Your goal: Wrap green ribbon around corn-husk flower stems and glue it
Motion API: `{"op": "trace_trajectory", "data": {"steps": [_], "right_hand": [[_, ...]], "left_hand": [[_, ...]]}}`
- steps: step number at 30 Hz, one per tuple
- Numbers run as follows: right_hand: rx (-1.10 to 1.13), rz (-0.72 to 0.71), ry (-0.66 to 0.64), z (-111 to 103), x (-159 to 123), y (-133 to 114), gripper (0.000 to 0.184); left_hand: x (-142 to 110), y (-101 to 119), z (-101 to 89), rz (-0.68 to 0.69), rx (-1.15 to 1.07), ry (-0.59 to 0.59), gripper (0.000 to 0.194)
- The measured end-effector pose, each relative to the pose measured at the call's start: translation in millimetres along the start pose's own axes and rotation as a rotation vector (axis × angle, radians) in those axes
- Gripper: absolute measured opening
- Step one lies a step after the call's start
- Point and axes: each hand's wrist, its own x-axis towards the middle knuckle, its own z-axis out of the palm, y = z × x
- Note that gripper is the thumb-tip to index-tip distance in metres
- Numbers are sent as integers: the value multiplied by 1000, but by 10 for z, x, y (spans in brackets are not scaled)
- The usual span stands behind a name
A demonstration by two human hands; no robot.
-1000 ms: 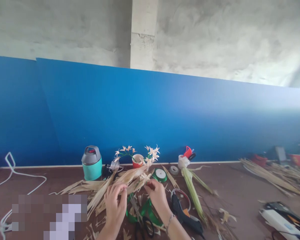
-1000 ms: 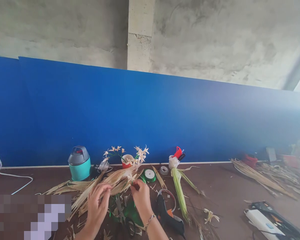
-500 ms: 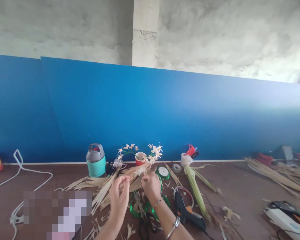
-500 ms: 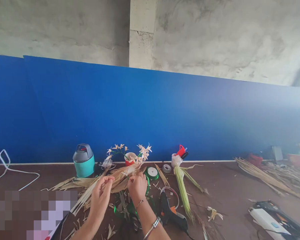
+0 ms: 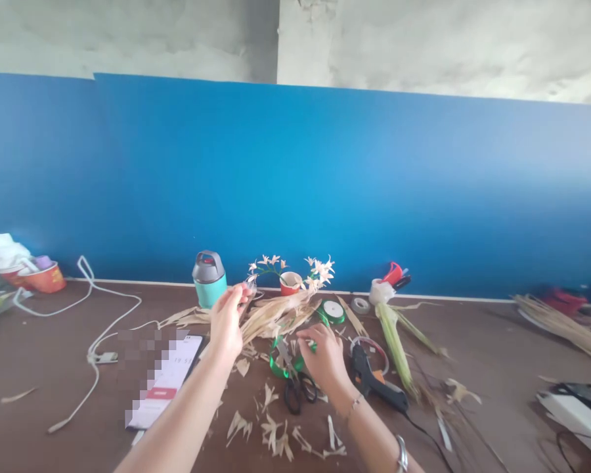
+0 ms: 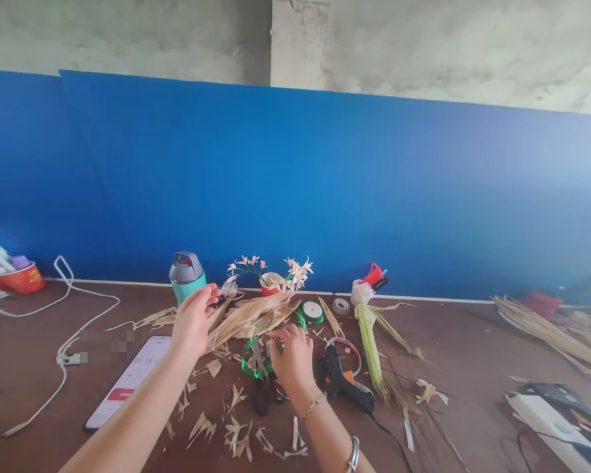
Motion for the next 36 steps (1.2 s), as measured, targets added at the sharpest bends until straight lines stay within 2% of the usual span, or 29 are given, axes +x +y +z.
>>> {"op": "trace_trajectory", "data": {"steps": [3,5,11,14,19,21,22,24,26,28,31,32,36], "right_hand": [[9,-79,-20,-15,-106,32,18],[3,-123,-18,-22,-164,49,18],[4,-157,23,-40,-271,110,20],[-4,-173,98,-45,-300,170,22],[-39,-203,185,-44,-328,269,25],[-47,-214,192,-38,-333,286,26],[-50,-220,189,-35,-335,288,25],[-53,-233,179,-35,-341,275,24],[-37,-255,159,-43,-351,242,23],[-6,-292,120,-50,-370,195,21],[-32,-326,25,-15,-414,134,15],[-66,-328,-5,16,-431,125,13],[-225,-309,-74,204,-488,178,27]], "left_hand": [[65,108,-11,9,15,32,31],[83,145,-41,13,49,11,30],[-56,86,-138,30,219,-271,27],[-174,-25,-134,84,307,-355,26],[-306,-236,-120,260,460,-453,31],[-339,-313,-149,326,491,-484,22],[-356,-347,-172,369,515,-498,24],[-395,-404,-231,555,686,-546,23],[-443,-445,-292,670,797,-537,22],[-497,-481,-344,708,920,-570,32],[-571,-558,-396,830,1030,-534,18],[-589,-591,-409,862,1059,-539,21],[-614,-725,-448,969,1145,-584,30]]}}
